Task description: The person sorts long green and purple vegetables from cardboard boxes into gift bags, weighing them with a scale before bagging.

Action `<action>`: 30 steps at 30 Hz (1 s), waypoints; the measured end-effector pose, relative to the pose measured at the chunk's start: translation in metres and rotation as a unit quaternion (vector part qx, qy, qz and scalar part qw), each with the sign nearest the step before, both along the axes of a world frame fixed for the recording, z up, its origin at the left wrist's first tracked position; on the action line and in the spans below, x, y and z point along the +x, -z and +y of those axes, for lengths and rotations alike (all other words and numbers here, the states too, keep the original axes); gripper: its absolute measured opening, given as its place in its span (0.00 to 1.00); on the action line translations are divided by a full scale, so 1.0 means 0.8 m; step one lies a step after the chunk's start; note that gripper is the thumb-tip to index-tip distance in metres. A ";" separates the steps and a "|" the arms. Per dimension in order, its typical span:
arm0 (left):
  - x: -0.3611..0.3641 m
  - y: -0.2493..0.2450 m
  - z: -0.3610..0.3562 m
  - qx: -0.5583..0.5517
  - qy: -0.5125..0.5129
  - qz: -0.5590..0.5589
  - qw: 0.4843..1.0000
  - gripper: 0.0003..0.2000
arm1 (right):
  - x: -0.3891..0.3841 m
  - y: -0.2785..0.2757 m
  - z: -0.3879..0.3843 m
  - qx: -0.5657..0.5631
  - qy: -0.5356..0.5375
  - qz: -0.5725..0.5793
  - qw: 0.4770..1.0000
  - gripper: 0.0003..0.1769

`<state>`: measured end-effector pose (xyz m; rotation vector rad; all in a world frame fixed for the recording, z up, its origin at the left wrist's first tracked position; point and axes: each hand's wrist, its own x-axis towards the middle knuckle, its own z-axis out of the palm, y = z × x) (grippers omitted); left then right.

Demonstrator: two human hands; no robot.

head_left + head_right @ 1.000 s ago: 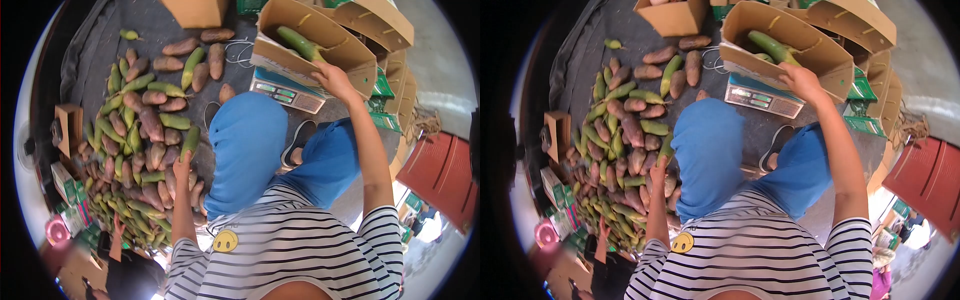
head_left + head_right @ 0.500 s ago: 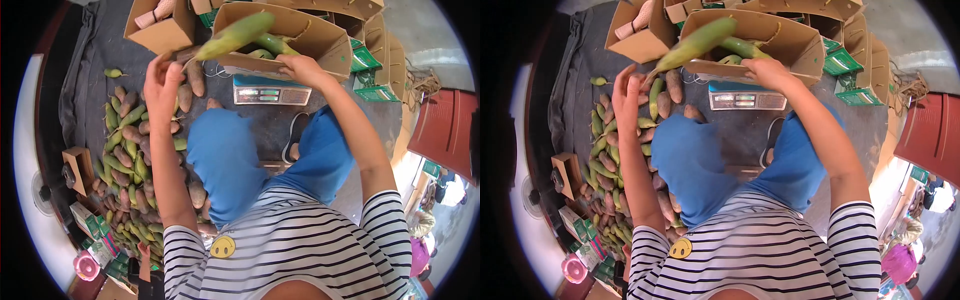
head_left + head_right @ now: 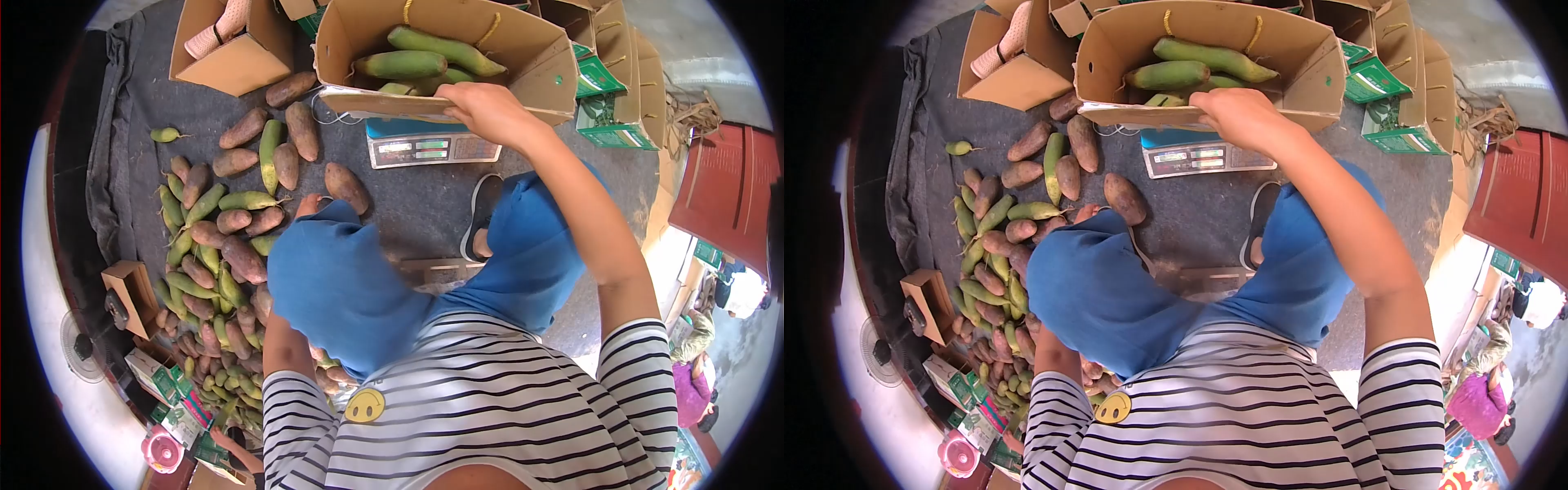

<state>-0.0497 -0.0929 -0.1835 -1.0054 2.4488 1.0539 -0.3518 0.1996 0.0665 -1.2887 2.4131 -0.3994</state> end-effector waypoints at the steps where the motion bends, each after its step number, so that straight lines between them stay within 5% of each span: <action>1: -0.004 0.008 0.002 -0.009 0.004 -0.003 1.000 0.30 | 0.001 -0.002 0.000 0.006 0.003 -0.007 1.000 0.10; 7: -0.059 -0.046 0.046 0.101 -0.127 -0.062 0.985 0.41 | 0.003 -0.003 -0.003 0.007 0.022 -0.010 1.000 0.13; 19: -0.087 0.024 0.062 0.071 -0.181 -0.070 0.978 0.50 | 0.002 -0.010 -0.006 0.001 0.007 -0.013 1.000 0.14; 22: -0.084 0.035 0.063 0.057 -0.236 -0.017 0.970 0.46 | 0.001 -0.006 -0.005 -0.006 0.007 -0.015 1.000 0.14; 26: -0.074 0.001 0.039 0.323 -0.336 0.118 0.877 0.35 | 0.003 -0.009 -0.004 -0.001 0.011 -0.011 1.000 0.14; 30: -0.077 -0.080 0.020 0.223 -0.357 0.298 0.857 0.36 | 0.002 -0.006 -0.003 -0.007 0.006 -0.009 1.000 0.11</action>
